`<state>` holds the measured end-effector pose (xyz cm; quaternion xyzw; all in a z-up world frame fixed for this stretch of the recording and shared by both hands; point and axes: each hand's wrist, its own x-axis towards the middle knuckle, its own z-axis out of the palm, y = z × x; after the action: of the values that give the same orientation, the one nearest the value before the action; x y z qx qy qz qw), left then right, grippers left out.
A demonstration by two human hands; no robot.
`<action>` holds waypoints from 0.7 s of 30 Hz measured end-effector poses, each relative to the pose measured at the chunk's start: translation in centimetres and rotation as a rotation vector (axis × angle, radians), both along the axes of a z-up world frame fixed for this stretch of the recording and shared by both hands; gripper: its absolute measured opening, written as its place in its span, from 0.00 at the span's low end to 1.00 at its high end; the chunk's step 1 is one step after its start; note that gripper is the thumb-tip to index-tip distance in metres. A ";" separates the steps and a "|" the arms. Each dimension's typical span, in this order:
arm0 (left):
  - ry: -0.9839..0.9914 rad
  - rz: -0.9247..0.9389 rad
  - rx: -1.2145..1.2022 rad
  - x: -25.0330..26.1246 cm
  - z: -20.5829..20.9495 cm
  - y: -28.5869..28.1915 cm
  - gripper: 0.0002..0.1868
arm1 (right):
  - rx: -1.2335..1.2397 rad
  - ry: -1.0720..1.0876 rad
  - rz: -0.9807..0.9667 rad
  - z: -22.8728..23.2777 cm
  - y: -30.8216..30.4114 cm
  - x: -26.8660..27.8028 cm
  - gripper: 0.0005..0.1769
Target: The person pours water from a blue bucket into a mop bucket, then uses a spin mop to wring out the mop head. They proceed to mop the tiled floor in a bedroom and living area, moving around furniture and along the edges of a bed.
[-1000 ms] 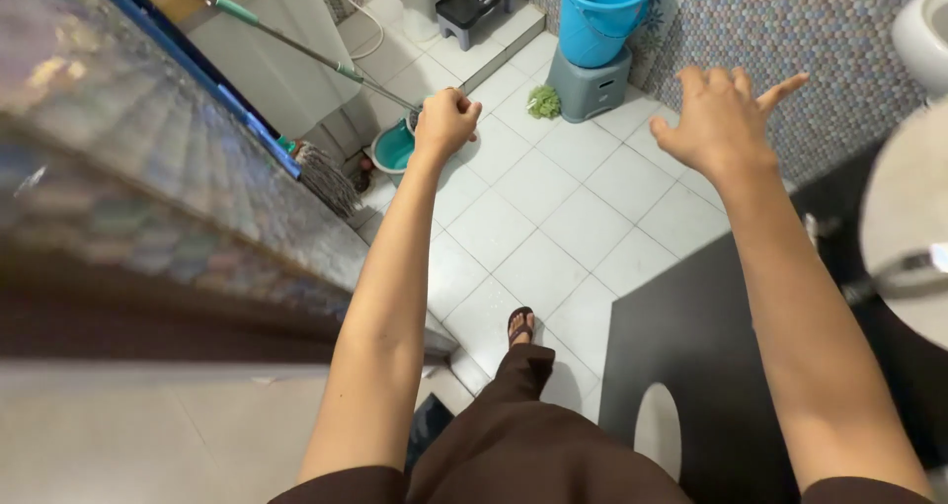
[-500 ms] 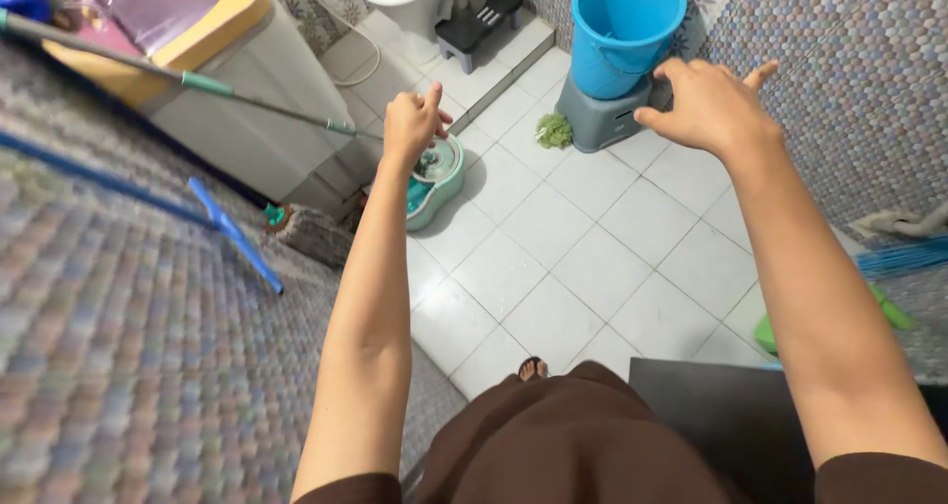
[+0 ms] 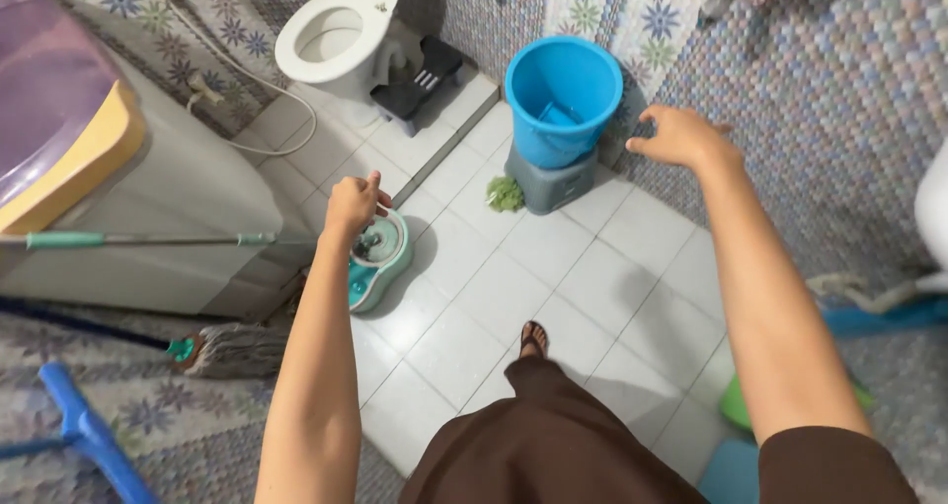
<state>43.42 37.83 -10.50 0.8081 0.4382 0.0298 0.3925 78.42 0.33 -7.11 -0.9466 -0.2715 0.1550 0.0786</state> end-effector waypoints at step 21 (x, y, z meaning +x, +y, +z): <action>0.171 -0.309 -0.049 32.6 -21.1 11.9 0.15 | -0.098 0.329 0.091 -26.2 16.7 25.7 0.38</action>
<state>76.06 49.76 -31.60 0.8556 0.3412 -0.1103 0.3734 104.16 17.00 -33.31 -0.8978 -0.2899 0.3244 0.0689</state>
